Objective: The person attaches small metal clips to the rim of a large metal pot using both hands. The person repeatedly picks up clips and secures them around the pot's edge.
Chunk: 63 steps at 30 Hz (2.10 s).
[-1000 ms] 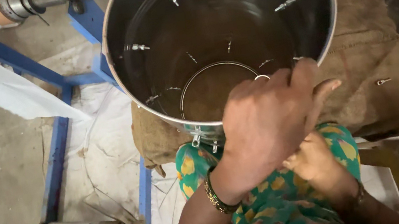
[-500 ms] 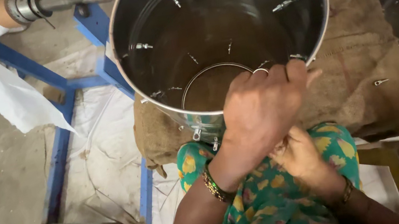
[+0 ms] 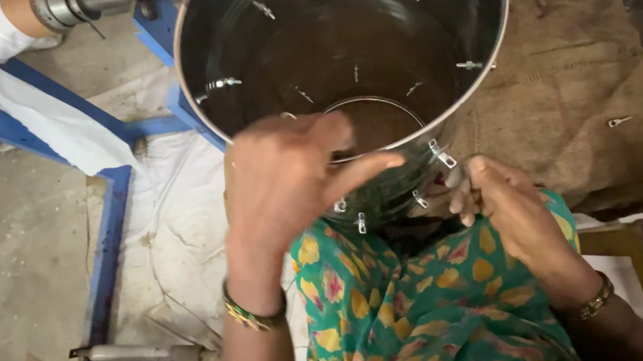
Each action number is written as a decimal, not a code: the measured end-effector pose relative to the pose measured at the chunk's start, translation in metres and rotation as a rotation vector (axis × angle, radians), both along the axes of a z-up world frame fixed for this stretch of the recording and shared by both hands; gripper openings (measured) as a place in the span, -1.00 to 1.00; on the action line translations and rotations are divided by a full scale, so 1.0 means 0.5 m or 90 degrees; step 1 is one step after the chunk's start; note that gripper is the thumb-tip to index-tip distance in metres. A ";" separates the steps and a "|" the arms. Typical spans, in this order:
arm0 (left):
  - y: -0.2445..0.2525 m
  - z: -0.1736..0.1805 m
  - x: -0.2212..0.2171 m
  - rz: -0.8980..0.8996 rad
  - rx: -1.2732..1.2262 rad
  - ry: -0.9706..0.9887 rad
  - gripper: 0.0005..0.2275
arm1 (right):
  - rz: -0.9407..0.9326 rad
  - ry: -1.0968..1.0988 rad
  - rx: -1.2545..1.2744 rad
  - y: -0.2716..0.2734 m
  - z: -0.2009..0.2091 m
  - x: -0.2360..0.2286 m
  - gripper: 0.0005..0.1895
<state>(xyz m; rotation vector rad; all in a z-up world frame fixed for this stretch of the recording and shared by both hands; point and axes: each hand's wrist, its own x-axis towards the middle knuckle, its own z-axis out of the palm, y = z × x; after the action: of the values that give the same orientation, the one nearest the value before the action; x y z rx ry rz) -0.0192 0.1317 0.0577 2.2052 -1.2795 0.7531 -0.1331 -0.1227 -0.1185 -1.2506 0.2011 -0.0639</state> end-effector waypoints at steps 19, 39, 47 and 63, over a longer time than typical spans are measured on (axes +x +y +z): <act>-0.214 -0.044 -0.062 0.087 0.016 0.114 -0.70 | -0.128 0.191 0.229 -0.024 -0.134 0.000 -0.72; -0.066 -0.036 -0.018 -0.049 0.024 -0.034 -0.56 | 0.106 0.118 0.102 0.121 -0.023 -0.023 -0.69; 0.069 -0.001 0.016 -0.009 -0.043 0.027 -0.52 | 0.104 0.062 0.084 0.068 0.013 -0.023 -0.63; -0.197 -0.077 -0.098 0.166 -0.062 -0.066 -0.68 | -0.049 0.068 -0.054 0.003 -0.101 -0.023 -0.63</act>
<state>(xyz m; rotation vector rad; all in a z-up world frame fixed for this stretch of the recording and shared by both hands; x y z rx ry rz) -0.0682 0.0333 0.0191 2.3050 -0.9888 1.0187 -0.1447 -0.1213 -0.1690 -1.3314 0.3416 -0.0725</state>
